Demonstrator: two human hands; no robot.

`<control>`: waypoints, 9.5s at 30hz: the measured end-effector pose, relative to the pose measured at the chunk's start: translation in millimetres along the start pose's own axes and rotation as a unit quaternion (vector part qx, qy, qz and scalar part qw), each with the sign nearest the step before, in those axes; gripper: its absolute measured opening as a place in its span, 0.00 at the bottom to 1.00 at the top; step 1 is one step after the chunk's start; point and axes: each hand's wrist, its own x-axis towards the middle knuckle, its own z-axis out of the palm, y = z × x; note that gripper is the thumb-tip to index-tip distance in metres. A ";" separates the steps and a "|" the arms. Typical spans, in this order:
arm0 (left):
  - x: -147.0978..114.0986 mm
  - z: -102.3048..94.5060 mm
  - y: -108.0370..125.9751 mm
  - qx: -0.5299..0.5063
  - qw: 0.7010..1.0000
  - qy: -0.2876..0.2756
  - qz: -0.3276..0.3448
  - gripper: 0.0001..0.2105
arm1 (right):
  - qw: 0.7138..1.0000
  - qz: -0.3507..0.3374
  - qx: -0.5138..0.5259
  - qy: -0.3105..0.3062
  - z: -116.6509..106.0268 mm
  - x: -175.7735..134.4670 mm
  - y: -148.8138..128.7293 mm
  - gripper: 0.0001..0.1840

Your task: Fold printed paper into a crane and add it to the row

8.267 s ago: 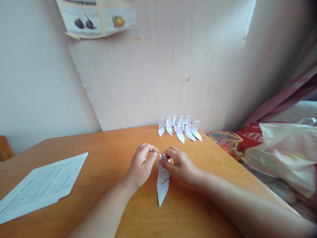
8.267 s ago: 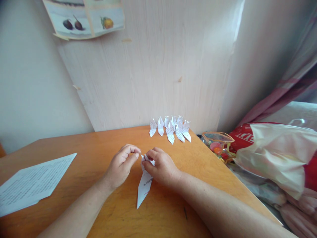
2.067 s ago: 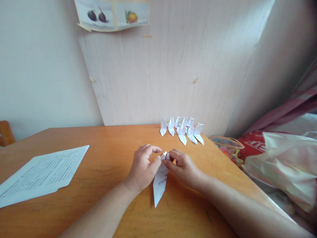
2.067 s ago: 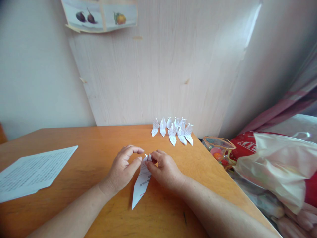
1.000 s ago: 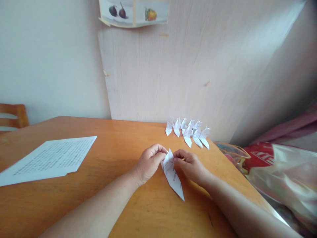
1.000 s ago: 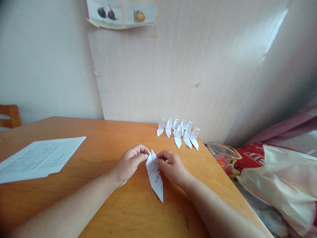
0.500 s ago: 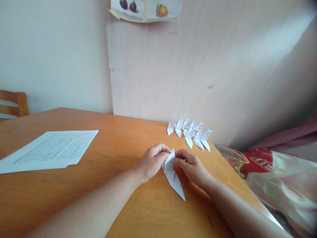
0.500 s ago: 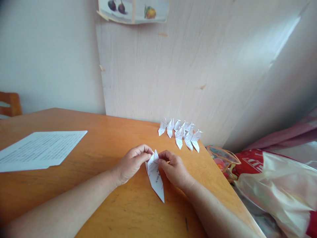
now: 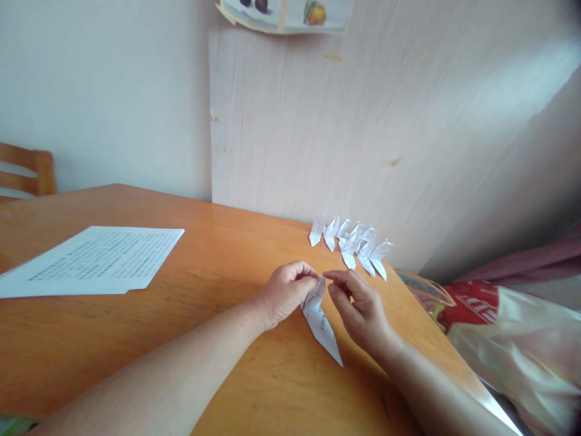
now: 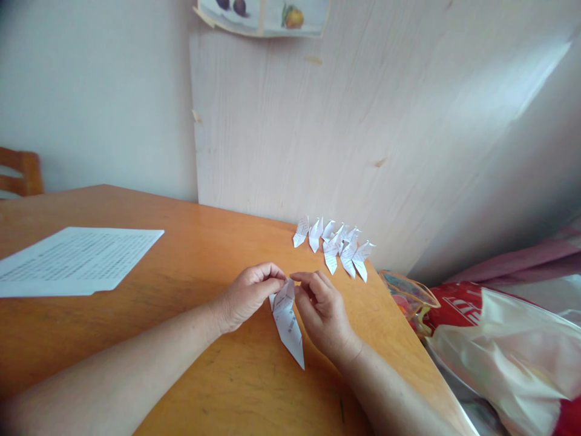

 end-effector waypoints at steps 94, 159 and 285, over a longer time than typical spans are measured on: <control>-7.1 2.1 7.0 -0.012 0.999 -0.038 0.014 0.07 | 0.994 0.104 0.029 -0.017 0.5 3.0 -5.4 0.10; -9.3 -0.1 15.5 0.381 0.889 0.002 0.252 0.06 | 0.995 0.043 -0.079 -0.034 -6.8 6.1 -23.0 0.08; -7.4 -1.0 15.5 -0.120 0.988 -0.009 -0.093 0.06 | 0.989 0.091 0.069 -0.090 -0.6 5.4 -4.2 0.10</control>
